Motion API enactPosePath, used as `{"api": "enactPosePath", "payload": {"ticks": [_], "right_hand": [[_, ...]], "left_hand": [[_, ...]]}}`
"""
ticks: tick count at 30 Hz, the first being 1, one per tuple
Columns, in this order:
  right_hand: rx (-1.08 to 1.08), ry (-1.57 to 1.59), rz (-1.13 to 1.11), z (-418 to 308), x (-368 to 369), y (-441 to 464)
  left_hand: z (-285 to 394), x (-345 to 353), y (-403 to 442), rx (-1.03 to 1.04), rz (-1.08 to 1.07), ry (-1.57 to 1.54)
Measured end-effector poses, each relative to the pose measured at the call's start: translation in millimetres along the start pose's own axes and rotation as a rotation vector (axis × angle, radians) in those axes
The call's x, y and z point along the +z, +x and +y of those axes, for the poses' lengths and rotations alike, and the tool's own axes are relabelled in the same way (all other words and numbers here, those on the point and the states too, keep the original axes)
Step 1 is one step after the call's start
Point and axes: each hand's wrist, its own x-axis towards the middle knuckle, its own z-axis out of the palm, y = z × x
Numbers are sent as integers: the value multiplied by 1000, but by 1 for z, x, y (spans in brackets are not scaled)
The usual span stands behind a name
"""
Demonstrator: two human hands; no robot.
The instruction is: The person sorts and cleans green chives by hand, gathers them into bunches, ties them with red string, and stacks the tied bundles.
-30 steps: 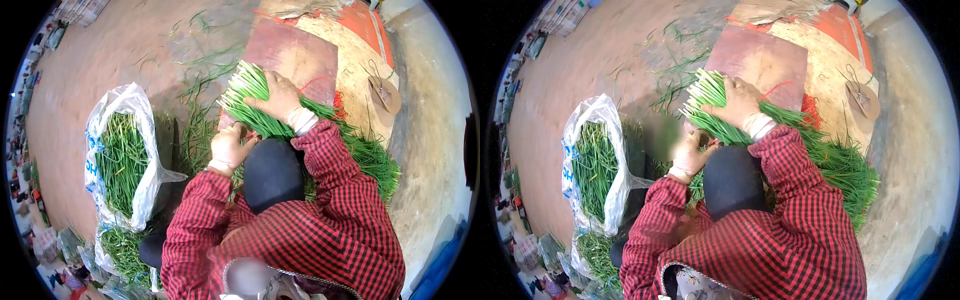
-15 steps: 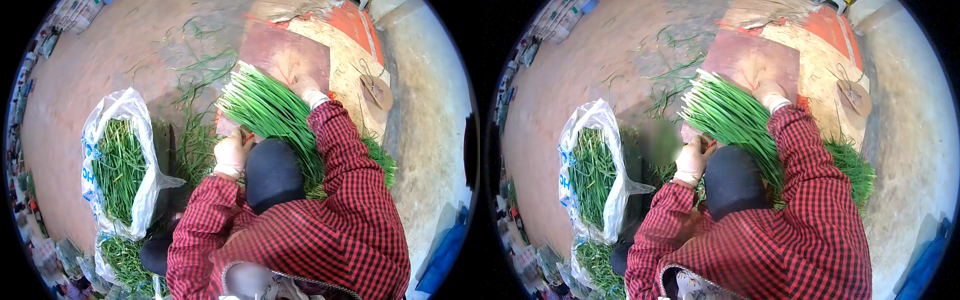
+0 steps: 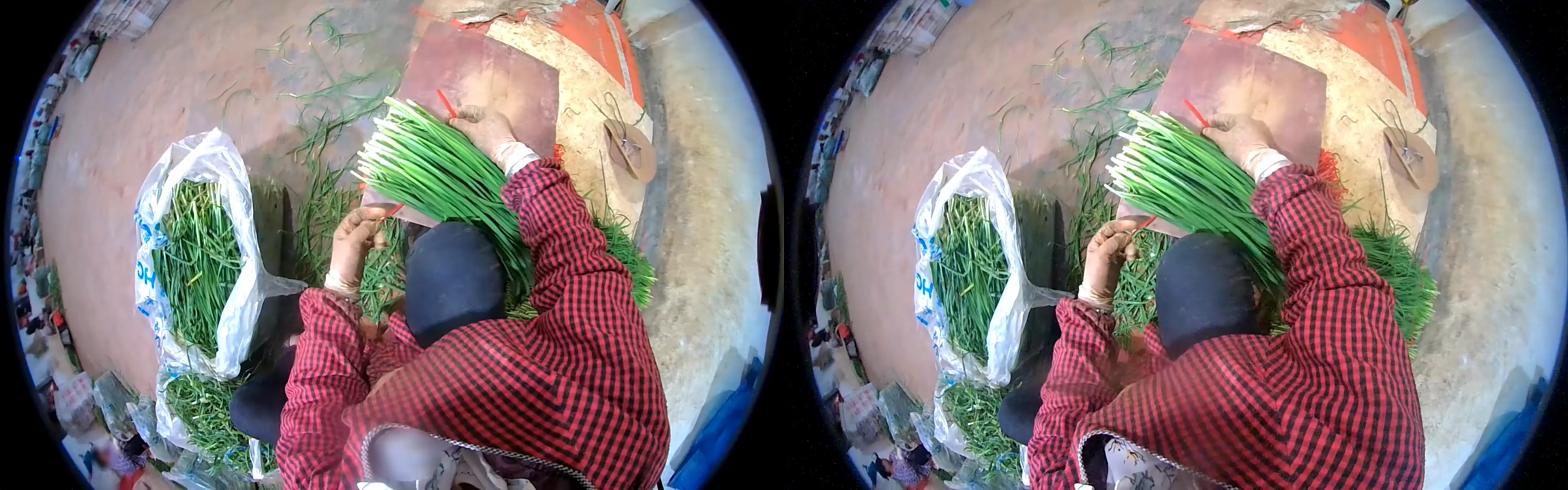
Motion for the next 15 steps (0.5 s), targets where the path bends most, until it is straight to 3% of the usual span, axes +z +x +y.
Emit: {"api": "enactPosePath", "payload": {"ticks": [4,6,10,12,15], "right_hand": [[-64,-38,180,-39,0,-32],[-111,-109,231,-39,-1,-33],[-124,54,135,-48,-8,-38],[-84,159,76,-54,-14,-40],[-200,101,-24,-64,-27,-45]], "left_hand": [[13,20,-1,-133,-188,-120],[14,32,2,-102,-152,-18],[4,37,10,32,-159,228],[6,40,10,25,-130,205],[15,51,6,6,-132,193]]}}
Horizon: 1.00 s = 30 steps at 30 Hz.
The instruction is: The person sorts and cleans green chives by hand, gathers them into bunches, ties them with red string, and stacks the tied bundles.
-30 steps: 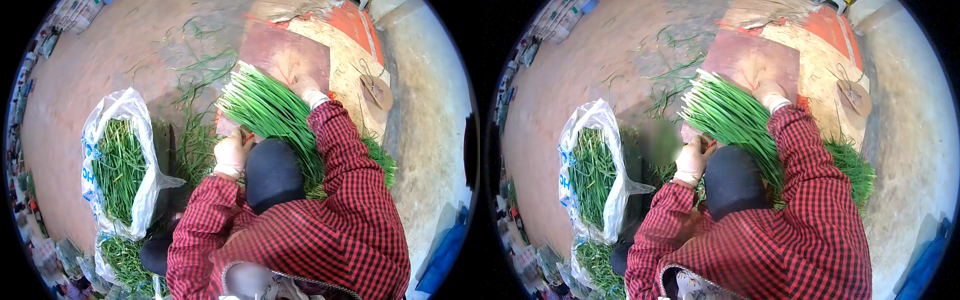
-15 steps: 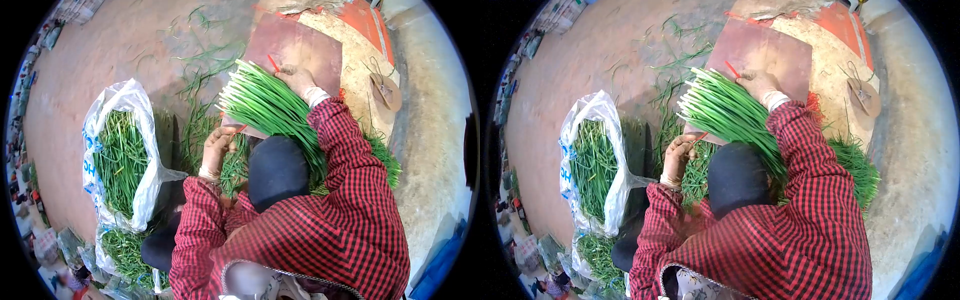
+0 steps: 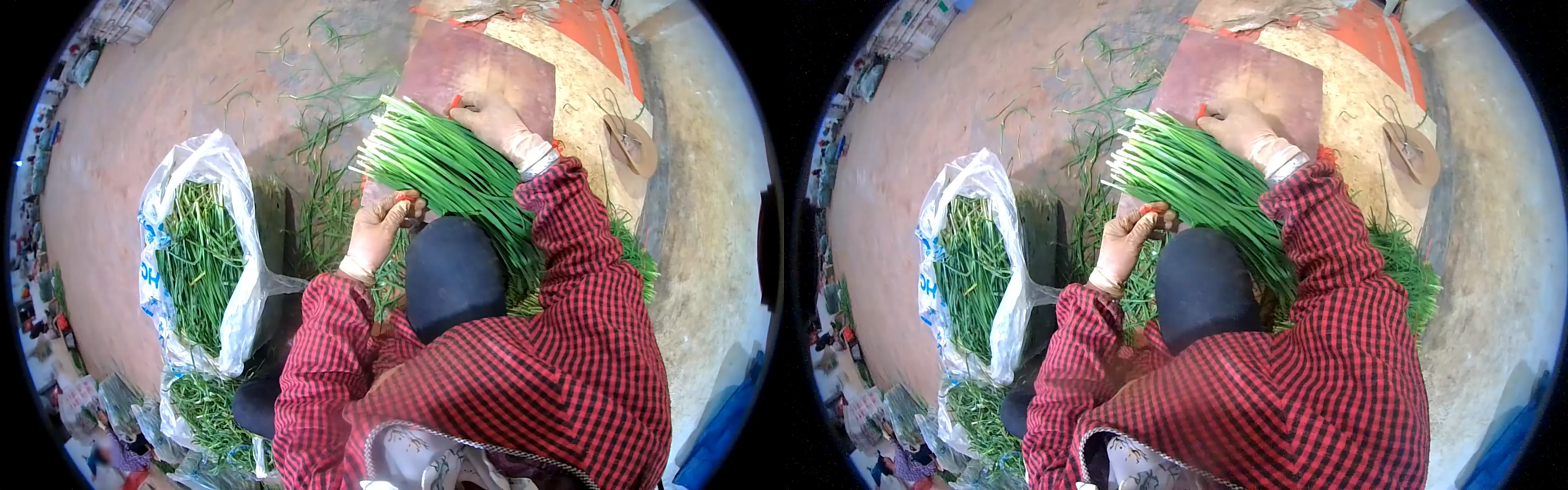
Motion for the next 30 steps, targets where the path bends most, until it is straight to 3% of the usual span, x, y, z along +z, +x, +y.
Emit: {"api": "enactPosePath", "payload": {"ticks": [2,6,9,11,15,19,23,27,30], "right_hand": [[-158,-583,28,-35,6,-20],[-279,-941,238,-22,66,-38],[-385,-799,302,-11,79,-41],[-435,-680,293,-8,80,-47],[-544,-428,212,-8,74,-62],[-750,-141,279,-1,77,-65],[-741,-288,235,5,72,-60],[-743,-311,239,7,71,-58],[-736,-331,216,9,70,-56]], "left_hand": [[1,5,1,98,16,112],[2,17,-2,214,49,194],[19,38,-11,253,85,323],[35,47,-11,268,102,711],[42,48,1,152,109,732],[37,39,8,63,58,564],[37,42,5,90,88,603],[27,44,3,50,168,345],[23,43,4,69,178,363]]}}
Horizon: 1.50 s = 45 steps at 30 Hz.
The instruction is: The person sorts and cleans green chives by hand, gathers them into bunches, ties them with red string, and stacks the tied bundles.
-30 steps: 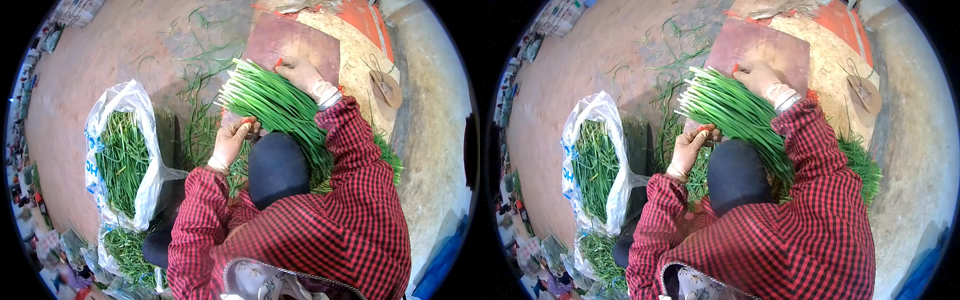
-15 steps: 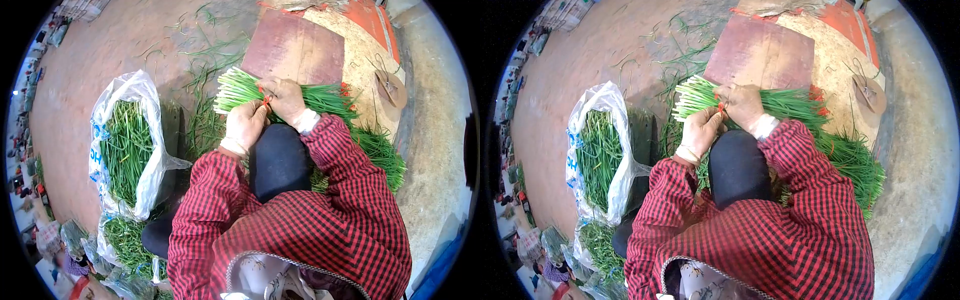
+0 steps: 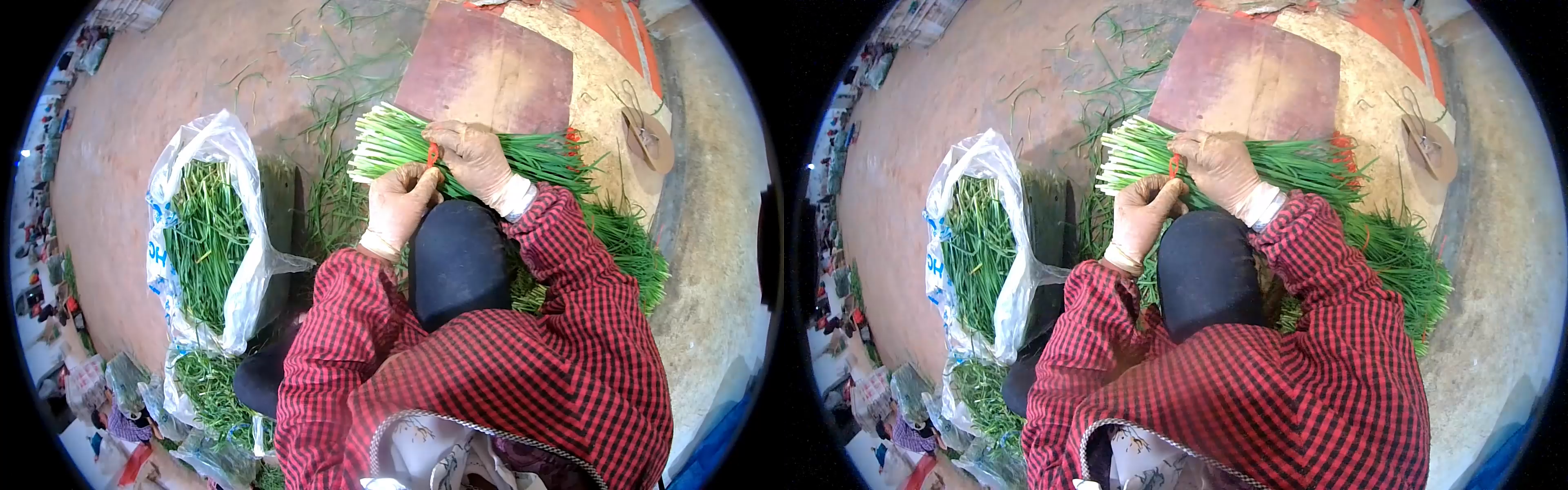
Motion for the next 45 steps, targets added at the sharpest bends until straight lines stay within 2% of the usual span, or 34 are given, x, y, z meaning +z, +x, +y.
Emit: {"api": "enactPosePath", "payload": {"ticks": [4,6,10,14,18,21,23,26,27,29,31,33,37,38,40,42,45], "right_hand": [[44,91,23,-6,-3,2],[58,130,31,-6,-3,1],[85,168,14,-6,-3,2],[98,230,27,-7,-4,2],[89,152,-12,-7,-7,2],[99,193,-23,-4,-8,1],[172,317,-111,2,-10,0],[89,201,-63,-10,-23,3],[83,205,-63,-8,-24,4],[122,265,-158,-5,-27,2],[81,262,-128,-1,-17,1],[214,306,-39,-4,-9,2],[186,108,25,-9,-7,7],[188,104,24,-5,-7,5],[285,363,-54,1,-9,1],[237,353,-88,-1,-16,1],[194,389,-181,-3,-26,4]], "left_hand": [[8,3,3,-4,33,125],[11,3,7,6,59,326],[23,9,4,30,106,404],[12,11,3,116,165,417],[16,9,5,37,128,401],[17,5,12,-28,81,346],[15,5,16,-69,55,326],[18,8,18,24,94,482],[18,9,18,25,101,483],[18,13,19,133,148,740],[20,18,16,175,177,814],[22,22,11,319,208,951],[27,21,13,300,115,1028],[24,21,14,301,121,1001],[22,19,16,270,136,943],[21,16,18,176,143,842],[20,17,19,180,158,825]]}}
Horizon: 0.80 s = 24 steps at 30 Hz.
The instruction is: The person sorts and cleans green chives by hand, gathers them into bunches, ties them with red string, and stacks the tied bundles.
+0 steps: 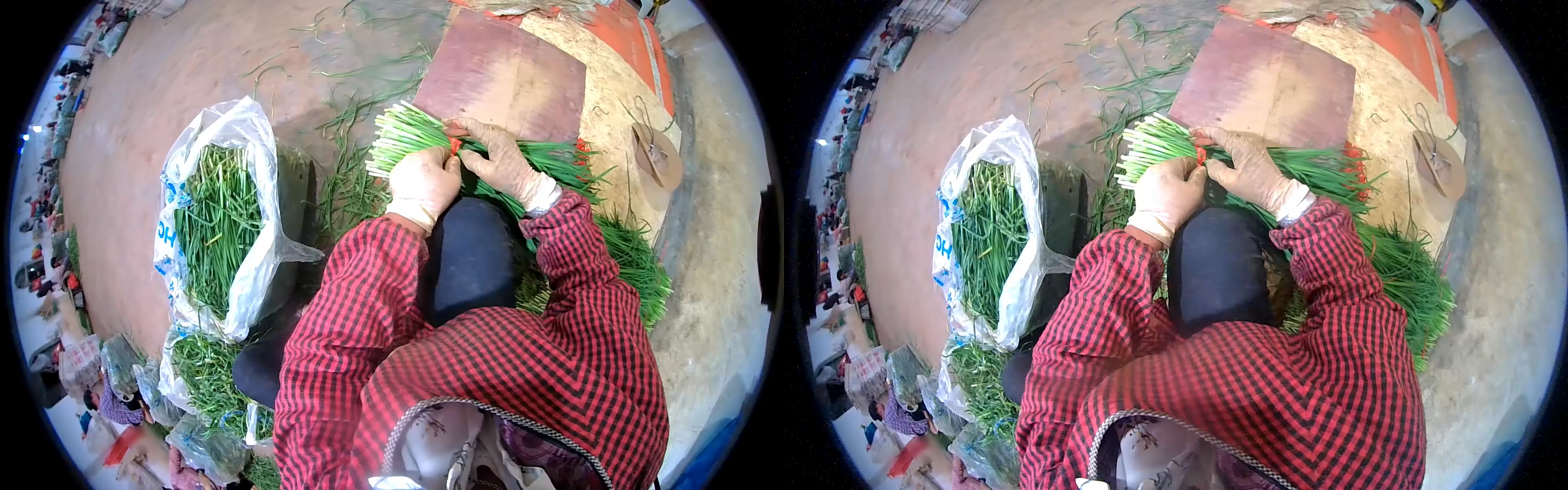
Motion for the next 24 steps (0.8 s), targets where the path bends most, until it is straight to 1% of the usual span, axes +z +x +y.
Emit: {"api": "enactPosePath", "payload": {"ticks": [3,5,6,8,10,12,13,14,15,16,17,19,20,22,24], "right_hand": [[-12,-44,35,3,6,0],[101,-6,54,10,11,-1],[97,2,48,9,12,0],[191,91,163,7,16,1],[118,79,209,10,14,1],[-39,-135,270,13,15,3],[-47,-127,262,7,13,4],[29,-102,273,-2,11,1],[106,-76,286,-8,11,-2],[-10,-148,329,-7,13,-3],[-51,-161,366,-11,17,-2],[-90,-171,390,-27,17,3],[-63,-126,360,-40,8,10],[-36,-95,339,-58,-11,21],[-80,189,524,-68,-24,32]], "left_hand": [[4,-3,0,11,-3,45],[5,0,-1,46,15,73],[5,0,-2,39,19,77],[5,-2,-4,160,5,131],[6,-2,-8,298,74,184],[5,-1,-9,409,112,276],[14,-13,-13,431,80,432],[23,-25,-18,420,84,437],[33,-38,-23,482,163,376],[36,-45,-24,548,243,316],[33,-47,-13,543,250,320],[23,-46,22,677,564,233],[4,-35,35,578,512,171],[-11,-49,38,449,358,278],[-4,-66,27,417,387,277]]}}
